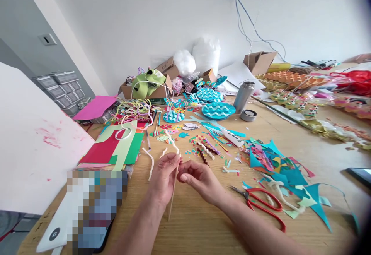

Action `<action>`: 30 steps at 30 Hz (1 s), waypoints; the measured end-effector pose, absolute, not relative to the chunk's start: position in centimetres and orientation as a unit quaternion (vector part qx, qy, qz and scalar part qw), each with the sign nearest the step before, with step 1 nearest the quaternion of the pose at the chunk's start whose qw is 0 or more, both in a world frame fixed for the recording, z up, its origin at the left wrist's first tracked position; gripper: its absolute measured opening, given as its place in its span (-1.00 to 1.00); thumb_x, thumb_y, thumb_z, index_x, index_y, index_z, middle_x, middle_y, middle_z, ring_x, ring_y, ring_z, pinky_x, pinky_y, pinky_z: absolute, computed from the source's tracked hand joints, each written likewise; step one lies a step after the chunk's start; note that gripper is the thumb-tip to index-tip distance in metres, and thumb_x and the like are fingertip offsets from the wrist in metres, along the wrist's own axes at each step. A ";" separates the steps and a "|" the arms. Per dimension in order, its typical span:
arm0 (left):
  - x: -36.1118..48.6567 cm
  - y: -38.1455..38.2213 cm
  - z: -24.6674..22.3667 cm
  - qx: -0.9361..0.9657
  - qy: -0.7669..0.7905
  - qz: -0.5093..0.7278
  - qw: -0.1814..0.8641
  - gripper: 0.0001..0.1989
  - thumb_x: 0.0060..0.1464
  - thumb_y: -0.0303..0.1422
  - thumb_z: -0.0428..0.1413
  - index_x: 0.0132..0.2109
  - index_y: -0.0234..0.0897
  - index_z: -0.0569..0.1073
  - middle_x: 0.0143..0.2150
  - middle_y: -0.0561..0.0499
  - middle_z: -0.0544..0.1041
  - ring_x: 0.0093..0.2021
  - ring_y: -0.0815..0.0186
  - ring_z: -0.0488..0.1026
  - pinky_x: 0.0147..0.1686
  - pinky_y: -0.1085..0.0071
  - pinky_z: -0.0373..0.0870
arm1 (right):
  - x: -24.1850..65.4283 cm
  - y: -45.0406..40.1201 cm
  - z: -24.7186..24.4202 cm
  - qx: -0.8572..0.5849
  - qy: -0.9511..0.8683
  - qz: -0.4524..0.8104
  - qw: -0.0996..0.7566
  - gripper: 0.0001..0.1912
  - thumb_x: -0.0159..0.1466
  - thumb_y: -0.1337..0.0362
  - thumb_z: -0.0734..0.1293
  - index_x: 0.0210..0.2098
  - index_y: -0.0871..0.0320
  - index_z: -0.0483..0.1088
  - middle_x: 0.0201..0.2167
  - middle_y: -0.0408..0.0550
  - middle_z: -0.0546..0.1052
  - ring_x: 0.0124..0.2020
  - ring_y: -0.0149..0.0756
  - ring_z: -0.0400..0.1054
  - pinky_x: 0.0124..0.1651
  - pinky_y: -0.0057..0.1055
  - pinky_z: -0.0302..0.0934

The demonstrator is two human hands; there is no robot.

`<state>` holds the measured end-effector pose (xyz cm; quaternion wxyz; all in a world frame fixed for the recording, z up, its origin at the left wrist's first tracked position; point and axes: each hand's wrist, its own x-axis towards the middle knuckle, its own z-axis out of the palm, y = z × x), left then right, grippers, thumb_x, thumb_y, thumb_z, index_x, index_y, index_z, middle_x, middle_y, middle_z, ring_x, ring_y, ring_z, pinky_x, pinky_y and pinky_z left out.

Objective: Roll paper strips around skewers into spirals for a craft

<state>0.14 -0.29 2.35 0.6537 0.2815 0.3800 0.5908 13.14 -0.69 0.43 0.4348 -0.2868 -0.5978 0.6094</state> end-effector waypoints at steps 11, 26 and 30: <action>0.0 -0.4 1.7 0.230 0.307 0.563 0.732 -0.87 -0.12 -0.35 0.21 -0.42 -0.31 0.43 -0.44 0.05 0.40 -0.43 0.41 0.38 -0.44 0.47 0.35 | 12.7 -1.6 0.9 -0.286 -0.590 0.614 0.440 -0.75 0.24 0.10 0.21 -0.37 0.18 0.23 -0.57 -0.17 0.32 -0.54 -0.45 0.21 -0.45 -0.48 0.13; -1.0 0.6 1.9 0.319 0.420 0.571 0.629 -0.83 -0.25 -0.40 0.28 -0.41 -0.34 0.51 -0.46 0.04 0.50 -0.46 0.46 0.39 -0.36 0.52 0.32 | 14.0 -1.1 1.4 -0.413 -0.717 0.395 0.399 -0.84 0.24 0.30 0.16 -0.48 0.15 0.19 -0.65 -0.25 0.21 -0.62 -0.47 0.07 -0.58 -0.51 -0.07; -1.4 0.9 1.8 0.334 0.437 0.552 0.627 -0.81 -0.24 -0.34 0.28 -0.43 -0.36 0.51 -0.49 0.03 0.49 -0.50 0.48 0.37 -0.40 0.53 0.32 | 14.3 -0.8 1.3 -0.419 -0.739 0.361 0.385 -0.85 0.22 0.34 0.16 -0.49 0.15 0.21 -0.66 -0.25 0.20 -0.63 -0.48 0.07 -0.58 -0.51 -0.07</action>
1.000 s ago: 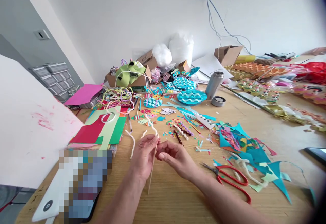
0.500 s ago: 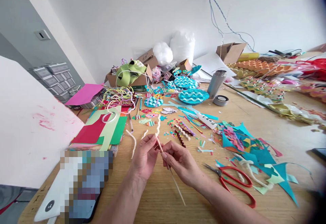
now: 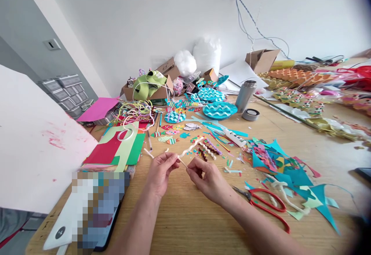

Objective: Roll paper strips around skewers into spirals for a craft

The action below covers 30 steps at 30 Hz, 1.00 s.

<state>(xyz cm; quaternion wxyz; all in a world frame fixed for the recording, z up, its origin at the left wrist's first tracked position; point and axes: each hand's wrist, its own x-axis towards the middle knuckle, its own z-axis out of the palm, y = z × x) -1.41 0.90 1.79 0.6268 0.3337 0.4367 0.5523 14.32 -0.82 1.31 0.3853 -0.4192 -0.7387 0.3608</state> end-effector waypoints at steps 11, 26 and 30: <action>-1.1 0.8 1.5 0.404 0.458 0.489 0.623 -0.81 -0.24 -0.32 0.28 -0.46 -0.37 0.52 -0.52 -0.01 0.49 -0.50 0.45 0.35 -0.44 0.53 0.28 | 14.5 0.3 1.1 -0.393 -0.620 0.498 0.462 -0.69 0.13 0.04 0.30 -0.37 0.20 0.37 -0.57 -0.16 0.36 -0.57 -0.44 0.20 -0.54 -0.51 0.10; 0.1 0.7 0.0 0.482 0.519 0.447 0.546 -0.75 -0.21 -0.23 0.23 -0.56 -0.34 0.40 -0.65 0.10 0.34 -0.60 0.47 0.22 -0.58 0.53 0.15 | 14.2 -0.3 0.8 -0.417 -0.701 0.347 0.463 -0.79 0.22 0.25 0.24 -0.47 0.15 0.45 -0.50 -0.08 0.50 -0.44 -0.32 0.35 -0.33 -0.40 0.21; 0.0 1.0 -0.2 0.402 0.493 0.494 0.592 -0.75 -0.22 -0.24 0.24 -0.52 -0.36 0.43 -0.60 0.07 0.40 -0.60 0.48 0.26 -0.55 0.52 0.19 | 14.2 -0.2 0.9 -0.429 -0.707 0.337 0.450 -0.84 0.16 0.24 0.30 -0.28 0.15 0.42 -0.35 -0.03 0.51 -0.39 -0.31 0.37 -0.32 -0.39 0.24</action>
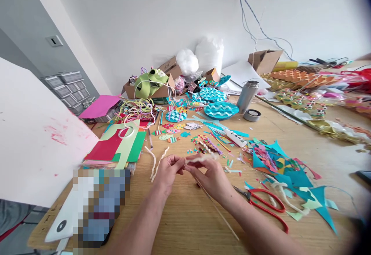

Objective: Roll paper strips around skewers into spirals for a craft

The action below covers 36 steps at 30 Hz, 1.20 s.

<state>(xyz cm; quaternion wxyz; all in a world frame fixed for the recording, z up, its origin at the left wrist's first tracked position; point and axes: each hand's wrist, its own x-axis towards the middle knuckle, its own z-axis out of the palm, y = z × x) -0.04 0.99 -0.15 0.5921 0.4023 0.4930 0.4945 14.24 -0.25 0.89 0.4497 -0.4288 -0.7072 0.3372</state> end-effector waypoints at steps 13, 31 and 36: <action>-1.4 1.3 0.2 0.375 0.457 0.469 0.656 -0.78 -0.22 -0.38 0.26 -0.36 -0.38 0.46 -0.48 -0.01 0.52 -0.48 0.42 0.42 -0.45 0.53 0.32 | 15.9 0.7 1.5 -0.494 -0.832 0.076 0.242 -0.77 0.29 0.32 0.16 -0.35 0.12 0.46 -0.46 -0.07 0.44 -0.39 -0.32 0.32 -0.32 -0.45 0.09; -0.8 1.3 -0.2 0.565 0.545 0.386 0.484 -0.83 -0.06 -0.34 0.10 -0.37 -0.36 0.52 -0.46 -0.08 0.55 -0.47 0.31 0.46 -0.42 0.42 0.39 | 15.5 0.8 0.7 -0.467 -0.807 0.101 0.347 -0.84 0.21 0.26 0.27 -0.23 0.13 0.43 -0.35 -0.01 0.45 -0.26 -0.23 0.31 -0.21 -0.35 0.17; -0.2 0.5 -0.2 0.635 0.521 0.358 0.444 -0.81 0.01 -0.32 0.04 -0.36 -0.29 0.52 -0.47 -0.02 0.53 -0.48 0.32 0.45 -0.46 0.45 0.37 | 15.2 0.7 0.7 -0.463 -0.762 0.207 0.403 -0.86 0.20 0.27 0.27 -0.45 0.15 0.39 -0.46 -0.08 0.43 -0.37 -0.29 0.31 -0.30 -0.39 0.17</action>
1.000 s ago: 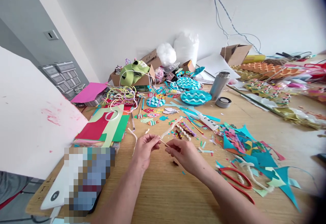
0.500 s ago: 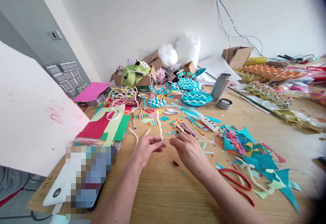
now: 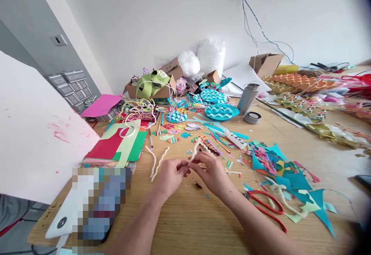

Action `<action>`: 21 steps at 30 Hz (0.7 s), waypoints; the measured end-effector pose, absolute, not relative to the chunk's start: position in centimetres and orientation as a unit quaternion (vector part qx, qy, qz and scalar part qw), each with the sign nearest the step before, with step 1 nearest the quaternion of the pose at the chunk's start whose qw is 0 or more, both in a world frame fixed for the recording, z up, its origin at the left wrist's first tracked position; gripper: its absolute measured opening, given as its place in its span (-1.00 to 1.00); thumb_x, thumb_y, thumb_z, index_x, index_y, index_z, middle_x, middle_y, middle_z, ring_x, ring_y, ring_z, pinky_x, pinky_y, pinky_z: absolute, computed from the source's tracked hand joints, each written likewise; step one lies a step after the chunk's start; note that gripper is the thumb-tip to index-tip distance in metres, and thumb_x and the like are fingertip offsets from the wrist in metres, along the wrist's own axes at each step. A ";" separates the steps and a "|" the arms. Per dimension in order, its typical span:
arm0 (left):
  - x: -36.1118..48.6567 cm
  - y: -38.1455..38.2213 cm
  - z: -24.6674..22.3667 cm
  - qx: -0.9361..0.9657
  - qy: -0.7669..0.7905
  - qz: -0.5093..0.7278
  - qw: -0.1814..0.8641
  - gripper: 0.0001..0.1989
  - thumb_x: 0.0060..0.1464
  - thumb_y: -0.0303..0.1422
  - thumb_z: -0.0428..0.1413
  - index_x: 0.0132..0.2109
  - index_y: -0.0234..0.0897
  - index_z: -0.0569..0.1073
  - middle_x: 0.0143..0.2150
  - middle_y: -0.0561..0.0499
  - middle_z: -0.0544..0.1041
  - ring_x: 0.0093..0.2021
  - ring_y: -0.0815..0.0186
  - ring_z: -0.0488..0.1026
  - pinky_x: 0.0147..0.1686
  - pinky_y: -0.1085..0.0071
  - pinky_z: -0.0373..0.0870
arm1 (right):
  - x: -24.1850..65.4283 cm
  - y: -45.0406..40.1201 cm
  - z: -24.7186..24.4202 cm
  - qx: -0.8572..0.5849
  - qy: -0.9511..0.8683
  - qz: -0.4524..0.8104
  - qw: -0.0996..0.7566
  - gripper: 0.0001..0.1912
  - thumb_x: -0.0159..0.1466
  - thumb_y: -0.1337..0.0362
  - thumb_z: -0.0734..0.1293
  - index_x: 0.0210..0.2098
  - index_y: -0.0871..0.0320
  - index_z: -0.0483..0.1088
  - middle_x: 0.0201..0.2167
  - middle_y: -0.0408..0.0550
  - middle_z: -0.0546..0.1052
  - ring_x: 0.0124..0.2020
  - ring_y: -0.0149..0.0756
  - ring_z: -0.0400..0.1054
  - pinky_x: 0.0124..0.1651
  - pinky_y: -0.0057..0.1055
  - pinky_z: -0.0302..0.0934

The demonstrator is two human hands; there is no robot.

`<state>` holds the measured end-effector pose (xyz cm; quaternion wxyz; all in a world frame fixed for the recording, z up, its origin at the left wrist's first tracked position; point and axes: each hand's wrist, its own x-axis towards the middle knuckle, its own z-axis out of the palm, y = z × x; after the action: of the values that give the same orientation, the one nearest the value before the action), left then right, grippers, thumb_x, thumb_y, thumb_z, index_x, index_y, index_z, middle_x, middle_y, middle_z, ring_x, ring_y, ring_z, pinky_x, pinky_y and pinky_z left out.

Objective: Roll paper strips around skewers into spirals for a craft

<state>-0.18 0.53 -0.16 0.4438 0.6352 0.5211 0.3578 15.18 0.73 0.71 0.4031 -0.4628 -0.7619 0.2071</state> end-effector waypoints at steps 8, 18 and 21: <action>0.2 0.1 0.6 0.633 0.520 0.361 0.445 -0.77 0.05 -0.28 -0.01 -0.30 -0.31 0.48 -0.46 -0.03 0.51 -0.51 0.34 0.46 -0.48 0.45 0.38 | 14.9 0.5 0.9 -0.485 -0.730 0.227 0.424 -0.77 0.23 0.31 0.22 -0.56 0.17 0.28 -0.54 -0.12 0.38 -0.44 -0.34 0.24 -0.37 -0.42 0.11; 0.7 0.0 0.6 0.535 0.549 0.434 0.474 -0.79 0.01 -0.25 0.04 -0.42 -0.33 0.37 -0.59 0.07 0.42 -0.67 0.44 0.35 -0.64 0.53 0.27 | 14.6 -0.7 1.1 -0.429 -0.794 0.073 0.425 -0.83 0.25 0.38 0.18 -0.40 0.13 0.39 -0.45 -0.05 0.44 -0.22 -0.20 0.19 -0.12 -0.22 0.03; 0.8 0.2 0.6 0.442 0.496 0.475 0.577 -0.78 -0.07 -0.26 0.12 -0.45 -0.36 0.37 -0.61 0.09 0.40 -0.71 0.49 0.29 -0.68 0.55 0.23 | 14.7 -0.8 1.3 -0.396 -0.810 0.068 0.426 -0.81 0.24 0.41 0.17 -0.32 0.12 0.40 -0.44 -0.04 0.45 -0.26 -0.21 0.19 -0.15 -0.23 0.06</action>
<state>0.79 0.16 0.59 0.5766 0.4425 0.4965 0.4746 14.73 -0.80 1.28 0.4265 -0.3960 -0.8103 0.0683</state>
